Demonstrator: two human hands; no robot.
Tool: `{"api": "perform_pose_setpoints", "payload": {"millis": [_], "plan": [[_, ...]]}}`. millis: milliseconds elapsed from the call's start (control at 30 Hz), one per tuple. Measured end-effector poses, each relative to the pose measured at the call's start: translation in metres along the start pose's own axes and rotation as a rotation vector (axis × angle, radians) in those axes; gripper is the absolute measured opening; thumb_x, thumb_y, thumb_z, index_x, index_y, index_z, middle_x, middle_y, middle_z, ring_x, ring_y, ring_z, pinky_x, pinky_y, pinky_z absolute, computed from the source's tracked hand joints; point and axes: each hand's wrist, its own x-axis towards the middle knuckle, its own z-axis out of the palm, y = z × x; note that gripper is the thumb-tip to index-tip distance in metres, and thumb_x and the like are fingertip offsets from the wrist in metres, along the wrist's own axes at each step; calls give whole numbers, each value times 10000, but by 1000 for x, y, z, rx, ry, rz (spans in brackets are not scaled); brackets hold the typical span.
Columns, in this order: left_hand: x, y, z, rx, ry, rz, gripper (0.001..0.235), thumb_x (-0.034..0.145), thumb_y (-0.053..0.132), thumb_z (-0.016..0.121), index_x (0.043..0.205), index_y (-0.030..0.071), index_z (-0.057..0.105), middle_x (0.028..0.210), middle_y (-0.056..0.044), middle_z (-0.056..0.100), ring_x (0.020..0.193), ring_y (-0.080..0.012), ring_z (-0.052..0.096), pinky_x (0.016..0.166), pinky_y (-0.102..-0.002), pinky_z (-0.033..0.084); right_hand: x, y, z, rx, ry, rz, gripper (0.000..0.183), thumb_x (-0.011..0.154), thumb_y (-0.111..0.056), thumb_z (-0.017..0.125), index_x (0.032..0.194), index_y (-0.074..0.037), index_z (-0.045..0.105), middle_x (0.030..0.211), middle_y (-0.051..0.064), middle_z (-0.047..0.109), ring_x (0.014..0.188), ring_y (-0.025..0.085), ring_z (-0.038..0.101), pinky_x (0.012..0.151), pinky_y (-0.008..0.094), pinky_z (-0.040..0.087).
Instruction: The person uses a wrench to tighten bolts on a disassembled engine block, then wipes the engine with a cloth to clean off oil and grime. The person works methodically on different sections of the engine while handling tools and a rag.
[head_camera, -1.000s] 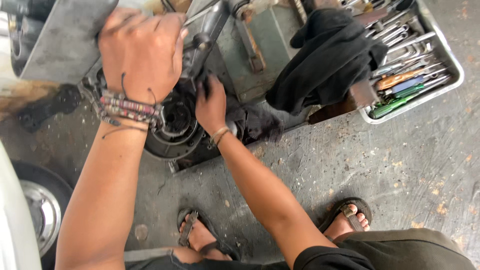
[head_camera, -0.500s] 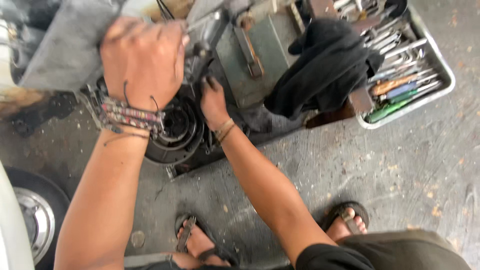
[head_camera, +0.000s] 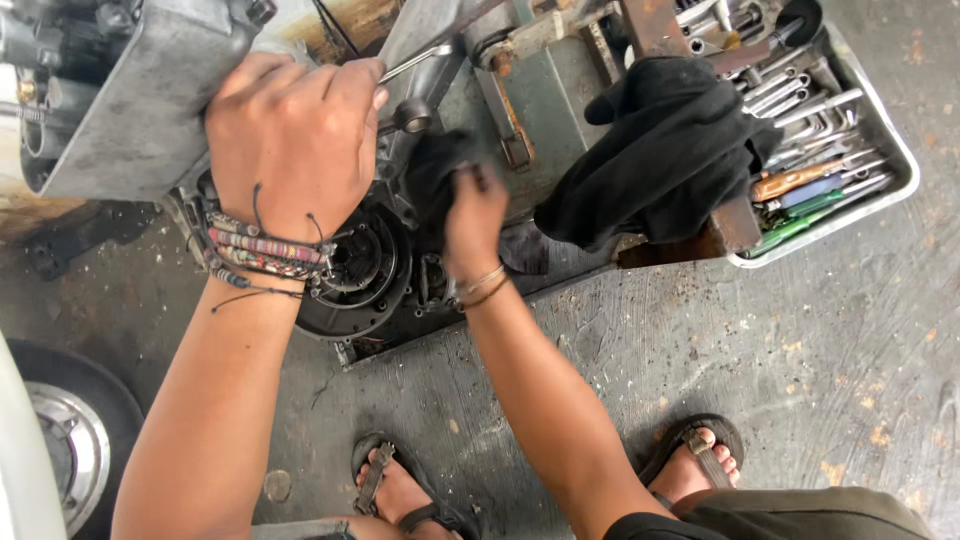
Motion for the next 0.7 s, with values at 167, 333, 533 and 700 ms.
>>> {"api": "perform_pose_setpoints", "payload": {"millis": [167, 333, 533, 700], "plan": [[-7, -1, 7, -5, 14, 22, 136, 931, 159, 721, 1056, 196, 759, 745, 32, 654, 675, -238, 610, 781, -324, 506, 18, -22, 38, 101, 125, -161, 199, 902, -26, 615, 1097, -55, 639, 1074, 104, 701, 1004, 203, 627, 964, 341, 500], [-3, 0, 3, 17, 18, 31, 92, 996, 179, 748, 1079, 200, 781, 775, 53, 687, 681, -199, 645, 795, -303, 530, -10, 3, 22, -252, -32, -174, 129, 877, -69, 563, 970, -70, 652, 967, 113, 726, 904, 233, 645, 834, 380, 502], [-6, 0, 2, 19, -17, 32, 97, 997, 179, 730, 1072, 223, 773, 772, 61, 668, 683, -184, 627, 805, -297, 506, 8, -3, 16, -136, 82, -7, 116, 862, -94, 589, 950, -59, 656, 930, 71, 686, 898, 164, 580, 835, 346, 488], [-9, -1, 3, 28, -6, 31, 104, 977, 202, 759, 1077, 226, 771, 762, 58, 661, 679, -206, 623, 772, -305, 490, 5, -15, 33, -122, 132, -181, 57, 887, -67, 582, 832, -57, 589, 812, 73, 655, 792, 149, 532, 747, 347, 477]]}}
